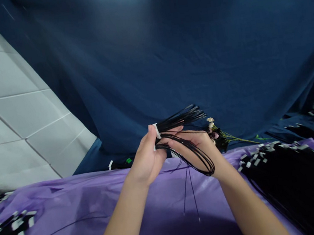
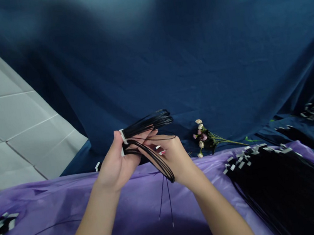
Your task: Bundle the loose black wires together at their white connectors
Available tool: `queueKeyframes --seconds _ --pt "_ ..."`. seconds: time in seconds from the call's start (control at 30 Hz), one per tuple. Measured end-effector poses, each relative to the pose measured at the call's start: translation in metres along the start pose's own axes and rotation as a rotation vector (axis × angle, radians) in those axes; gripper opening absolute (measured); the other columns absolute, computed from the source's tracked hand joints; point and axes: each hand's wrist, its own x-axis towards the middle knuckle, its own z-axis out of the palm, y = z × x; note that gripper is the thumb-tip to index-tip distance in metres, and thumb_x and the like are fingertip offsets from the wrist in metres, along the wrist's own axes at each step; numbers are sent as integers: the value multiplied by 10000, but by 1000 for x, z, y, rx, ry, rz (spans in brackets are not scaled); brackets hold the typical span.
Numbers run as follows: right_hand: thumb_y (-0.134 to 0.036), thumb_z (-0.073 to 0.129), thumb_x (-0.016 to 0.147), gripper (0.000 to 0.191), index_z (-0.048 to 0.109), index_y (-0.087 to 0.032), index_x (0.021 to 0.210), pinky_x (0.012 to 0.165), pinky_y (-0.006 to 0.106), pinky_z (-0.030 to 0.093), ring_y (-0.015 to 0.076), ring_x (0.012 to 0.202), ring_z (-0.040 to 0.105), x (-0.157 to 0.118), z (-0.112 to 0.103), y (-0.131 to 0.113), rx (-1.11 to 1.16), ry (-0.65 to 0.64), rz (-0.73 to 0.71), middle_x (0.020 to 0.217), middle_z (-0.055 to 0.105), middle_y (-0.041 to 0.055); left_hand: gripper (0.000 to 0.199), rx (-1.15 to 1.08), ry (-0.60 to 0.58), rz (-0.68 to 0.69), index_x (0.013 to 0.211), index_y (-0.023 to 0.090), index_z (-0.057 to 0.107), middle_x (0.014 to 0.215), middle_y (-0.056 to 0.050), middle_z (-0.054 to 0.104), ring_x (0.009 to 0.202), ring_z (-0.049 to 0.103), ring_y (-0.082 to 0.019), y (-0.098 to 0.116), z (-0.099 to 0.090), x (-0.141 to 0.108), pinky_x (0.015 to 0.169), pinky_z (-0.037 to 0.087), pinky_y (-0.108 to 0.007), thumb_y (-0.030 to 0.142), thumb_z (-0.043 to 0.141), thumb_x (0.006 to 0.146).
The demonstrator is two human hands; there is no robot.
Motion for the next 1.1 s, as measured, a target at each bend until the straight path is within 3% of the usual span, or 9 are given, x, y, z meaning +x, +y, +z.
queueKeyframes --seconds 0.1,0.23,0.47,0.6,0.83,0.93,1.1 --pt "-266 550 923 191 737 -226 922 650 285 538 182 756 662 2 2 -5 34 -23 0 802 712 29 519 7 -10 -1 983 151 737 1164 -116 687 1223 554 -274 -2 -1 -1 1059 414 -387 622 591 820" --pt "-252 577 907 194 722 -241 1036 712 286 545 170 817 664 0 5 -9 132 -4 -21 937 718 24 519 -10 -3 -22 994 164 725 1116 -109 701 1194 572 -287 -2 -2 -2 996 462 -400 629 624 788" --pt "-260 633 875 172 714 -225 1024 846 335 546 210 970 666 -4 7 -10 110 61 -60 978 722 34 512 -17 -19 -23 939 157 730 1087 -107 708 1160 591 -304 0 -1 -5 939 496 -387 633 631 780" --pt "-195 650 858 137 724 -220 970 919 350 536 204 986 677 -4 6 -11 -43 132 -225 1027 730 37 508 -11 -20 -4 913 150 730 1098 -112 706 1176 578 -314 1 0 -5 944 493 -401 630 622 789" --pt "-136 725 790 171 731 -197 950 838 318 583 195 874 710 -4 11 -5 -216 352 -534 918 746 61 493 -43 -85 43 948 158 746 1071 -98 715 1183 576 -302 0 0 -5 995 459 -403 612 638 787" --pt "-135 732 780 181 740 -214 943 822 301 583 186 867 711 -5 10 -7 -158 330 -500 917 746 41 481 -27 -99 56 965 174 750 1064 -91 720 1165 590 -294 0 -1 -5 992 459 -400 608 617 806" --pt "-173 728 789 191 748 -246 964 774 328 590 199 875 703 -8 9 -8 157 217 -178 850 742 14 483 39 -92 69 975 185 747 1075 -95 717 1154 595 -284 -4 -5 -6 978 465 -396 614 591 820"
